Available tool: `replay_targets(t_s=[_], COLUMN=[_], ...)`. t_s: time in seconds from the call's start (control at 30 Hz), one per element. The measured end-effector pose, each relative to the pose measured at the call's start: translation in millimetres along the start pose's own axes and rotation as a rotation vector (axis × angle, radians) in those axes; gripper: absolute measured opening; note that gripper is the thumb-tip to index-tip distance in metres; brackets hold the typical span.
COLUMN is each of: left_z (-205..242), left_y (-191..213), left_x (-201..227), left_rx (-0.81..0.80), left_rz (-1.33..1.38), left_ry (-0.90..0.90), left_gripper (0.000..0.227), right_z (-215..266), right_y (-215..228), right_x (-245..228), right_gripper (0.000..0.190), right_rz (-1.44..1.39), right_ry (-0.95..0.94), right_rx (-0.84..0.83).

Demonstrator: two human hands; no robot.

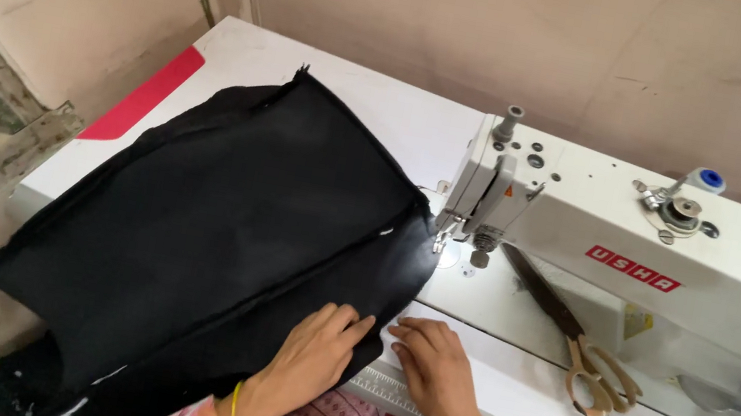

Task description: Sewing a black fabric bag using an industrial sewing machine.

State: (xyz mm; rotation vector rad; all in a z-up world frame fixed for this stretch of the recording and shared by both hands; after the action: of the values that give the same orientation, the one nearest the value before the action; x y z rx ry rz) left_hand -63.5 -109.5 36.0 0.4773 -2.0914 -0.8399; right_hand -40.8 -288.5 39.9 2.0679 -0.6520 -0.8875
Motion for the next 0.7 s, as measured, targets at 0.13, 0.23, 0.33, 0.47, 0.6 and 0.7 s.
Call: replay_targets(t_s=[0.13, 0.23, 0.33, 0.47, 0.6, 0.7], left_z=[69, 148, 219, 261, 275, 288], left_y=[-10, -64, -126, -170, -197, -146], left_x=[4, -35, -103, -168, -237, -238], left_rx=[0.092, 0.199, 0.380, 0.910, 1.127, 1.304], left_rz=[0.060, 0.236, 0.578, 1.591, 2.203, 2.095], left_ry=[0.066, 0.209, 0.547, 1.097, 0.698, 0.598], left_gripper=[0.047, 0.038, 0.027, 0.047, 0.060, 0.048], right_z=[-7, -12, -14, -8, -9, -17], right_y=[4, 1, -9, -43, -86, -100], right_x=[-10, -26, -54, -105, -142, -167], right_gripper=[0.027, 0.030, 0.034, 0.039, 0.052, 0.060], right_rz=[-0.062, -0.065, -0.007, -0.016, 0.052, 0.070], right_ry=[-0.063, -0.028, 0.096, 0.360, 0.523, 0.567], right_rx=[0.047, 0.096, 0.083, -0.056, -0.146, -0.160])
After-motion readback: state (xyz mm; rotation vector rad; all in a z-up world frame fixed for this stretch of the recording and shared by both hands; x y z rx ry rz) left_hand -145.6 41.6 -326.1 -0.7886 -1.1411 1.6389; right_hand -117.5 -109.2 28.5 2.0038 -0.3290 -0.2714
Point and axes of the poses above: each hand's wrist, its own z-axis away from the middle knuckle, its own y-axis out of the back of the hand, x = y × z, the point moved 5 cm from there along -z, towards the middle knuckle, and after that the axes turned 10 degrees about z, right-handed, at the moved point
